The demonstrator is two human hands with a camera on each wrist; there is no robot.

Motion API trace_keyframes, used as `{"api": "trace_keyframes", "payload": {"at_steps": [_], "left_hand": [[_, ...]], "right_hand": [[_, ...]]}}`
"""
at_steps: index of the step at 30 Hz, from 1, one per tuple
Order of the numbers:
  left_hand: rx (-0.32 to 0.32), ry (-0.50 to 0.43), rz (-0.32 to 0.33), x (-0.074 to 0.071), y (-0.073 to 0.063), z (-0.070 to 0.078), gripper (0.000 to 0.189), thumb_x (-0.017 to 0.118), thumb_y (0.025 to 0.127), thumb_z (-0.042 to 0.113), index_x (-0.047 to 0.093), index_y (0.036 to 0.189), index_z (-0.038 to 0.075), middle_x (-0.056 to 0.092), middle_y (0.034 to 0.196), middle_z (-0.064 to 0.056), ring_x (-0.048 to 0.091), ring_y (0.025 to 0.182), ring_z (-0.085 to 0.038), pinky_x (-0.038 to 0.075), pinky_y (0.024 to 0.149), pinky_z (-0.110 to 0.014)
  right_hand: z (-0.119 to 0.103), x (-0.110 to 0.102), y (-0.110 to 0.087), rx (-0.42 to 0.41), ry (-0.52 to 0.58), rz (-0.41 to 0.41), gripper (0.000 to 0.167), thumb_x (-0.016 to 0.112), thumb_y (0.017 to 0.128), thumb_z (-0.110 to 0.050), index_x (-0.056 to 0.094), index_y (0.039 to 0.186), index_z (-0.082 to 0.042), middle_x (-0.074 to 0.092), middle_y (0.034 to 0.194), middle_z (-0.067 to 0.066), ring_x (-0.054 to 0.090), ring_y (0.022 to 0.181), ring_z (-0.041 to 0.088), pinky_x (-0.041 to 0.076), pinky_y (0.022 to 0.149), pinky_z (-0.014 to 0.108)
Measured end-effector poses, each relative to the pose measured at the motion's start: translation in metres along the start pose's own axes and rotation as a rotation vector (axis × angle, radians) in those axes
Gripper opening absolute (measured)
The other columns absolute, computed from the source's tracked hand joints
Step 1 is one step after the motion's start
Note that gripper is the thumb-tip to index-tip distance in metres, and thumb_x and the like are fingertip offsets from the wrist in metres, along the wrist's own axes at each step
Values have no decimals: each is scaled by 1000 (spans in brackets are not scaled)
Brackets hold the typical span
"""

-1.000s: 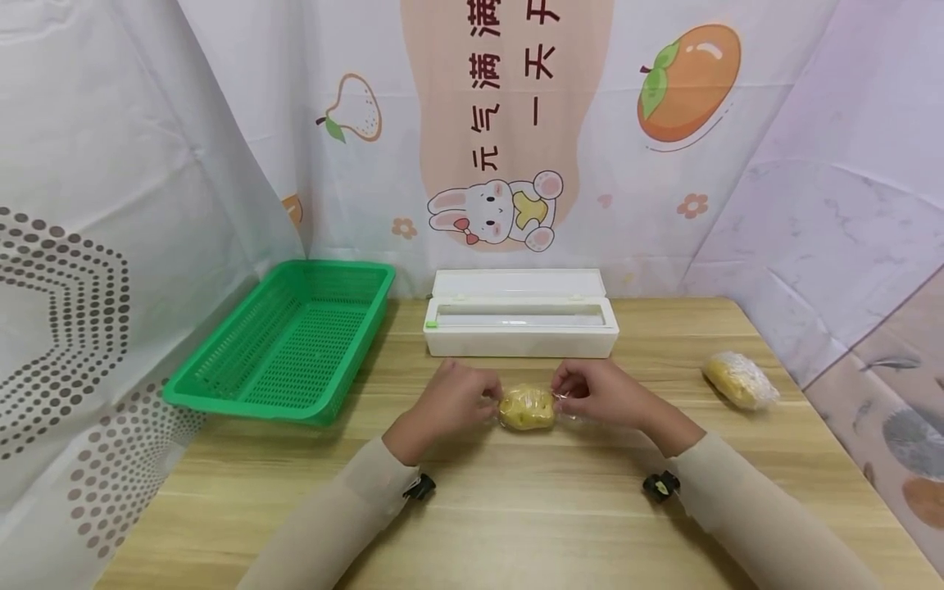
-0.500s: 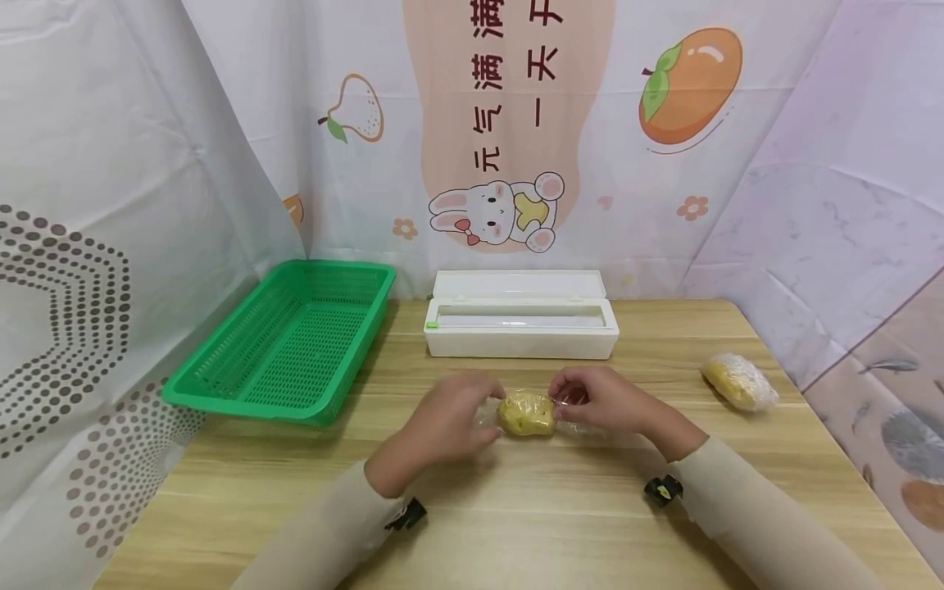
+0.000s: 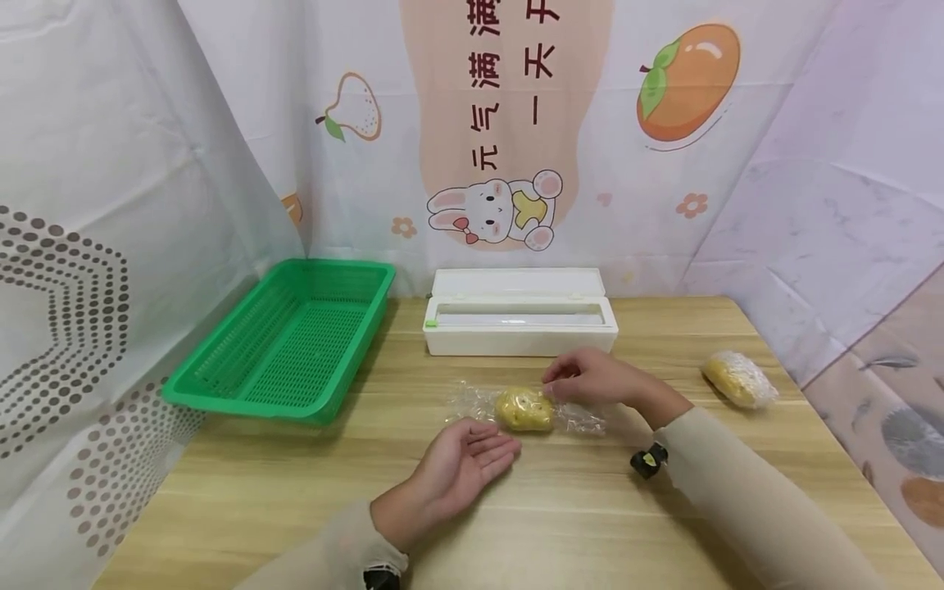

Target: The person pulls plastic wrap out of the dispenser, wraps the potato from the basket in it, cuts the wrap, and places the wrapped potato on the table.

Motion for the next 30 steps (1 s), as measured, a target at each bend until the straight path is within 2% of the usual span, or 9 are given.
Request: {"api": "trace_keyframes", "payload": {"at_steps": [4, 9, 12, 15, 17, 19, 23, 27, 30], "left_hand": [[7, -20, 15, -1, 4, -1, 64, 40, 102, 17, 19, 150, -21, 25, 155, -44, 31, 148, -54, 26, 126, -52], [64, 30, 31, -3, 13, 5, 62, 42, 103, 19, 26, 148, -20, 30, 154, -40, 37, 146, -50, 30, 125, -51], [85, 144, 40, -6, 21, 10, 58, 43, 103, 20, 34, 145, -19, 38, 151, -37, 45, 141, -48, 37, 121, -51], [92, 304, 26, -11, 29, 14, 55, 40, 104, 22, 42, 142, -17, 47, 147, -35, 52, 135, -46, 43, 116, -52], [91, 376, 10, -13, 35, 17, 54, 39, 105, 24, 46, 141, -16, 50, 145, -35, 54, 133, -45, 44, 114, -52], [74, 402, -8, -16, 40, 20, 55, 39, 105, 25, 47, 142, -15, 51, 145, -35, 55, 133, -45, 45, 114, -52], [16, 385, -43, -20, 49, 25, 60, 39, 105, 30, 45, 143, -15, 47, 149, -35, 53, 135, -49, 47, 111, -54], [-35, 385, -69, -22, 55, 28, 64, 41, 105, 37, 44, 146, -13, 44, 152, -34, 50, 136, -51, 51, 106, -55], [-47, 400, -83, -22, 57, 31, 62, 43, 105, 34, 44, 145, -13, 45, 150, -33, 53, 134, -48, 53, 103, -55]], "right_hand": [[4, 7, 6, 52, 53, -69, 23, 75, 95, -26, 75, 109, -9, 74, 94, 2, 64, 83, 16, 55, 72, 29], [7, 11, 0, 101, 115, -58, 20, 76, 91, -23, 74, 102, -7, 71, 88, 6, 63, 76, 19, 56, 67, 32], [8, 15, -7, 117, 152, -41, 20, 77, 89, -19, 72, 101, -4, 71, 89, 8, 64, 76, 18, 57, 67, 32], [9, 21, -13, 133, 196, -11, 20, 77, 90, -19, 71, 98, -2, 73, 88, 11, 68, 77, 20, 59, 68, 33], [9, 26, -17, 147, 230, 15, 22, 78, 91, -22, 70, 96, -2, 74, 87, 13, 71, 77, 23, 60, 68, 35], [7, 32, -19, 160, 256, 38, 25, 79, 91, -25, 70, 93, -1, 75, 85, 15, 73, 76, 25, 61, 67, 35], [5, 43, -22, 177, 303, 65, 30, 80, 91, -28, 69, 89, 0, 76, 82, 17, 74, 74, 25, 61, 63, 36], [4, 51, -25, 217, 349, 83, 35, 80, 91, -31, 68, 90, 1, 76, 83, 15, 74, 73, 25, 62, 62, 39], [5, 53, -27, 260, 362, 95, 37, 80, 91, -35, 68, 93, -1, 77, 85, 11, 74, 75, 23, 62, 62, 39]]}}
Point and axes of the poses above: each hand's wrist, its own y-axis towards the middle knuckle, its own x-axis out of the palm, z = x × y, the point moved 4 cm from there along y, towards the middle knuckle
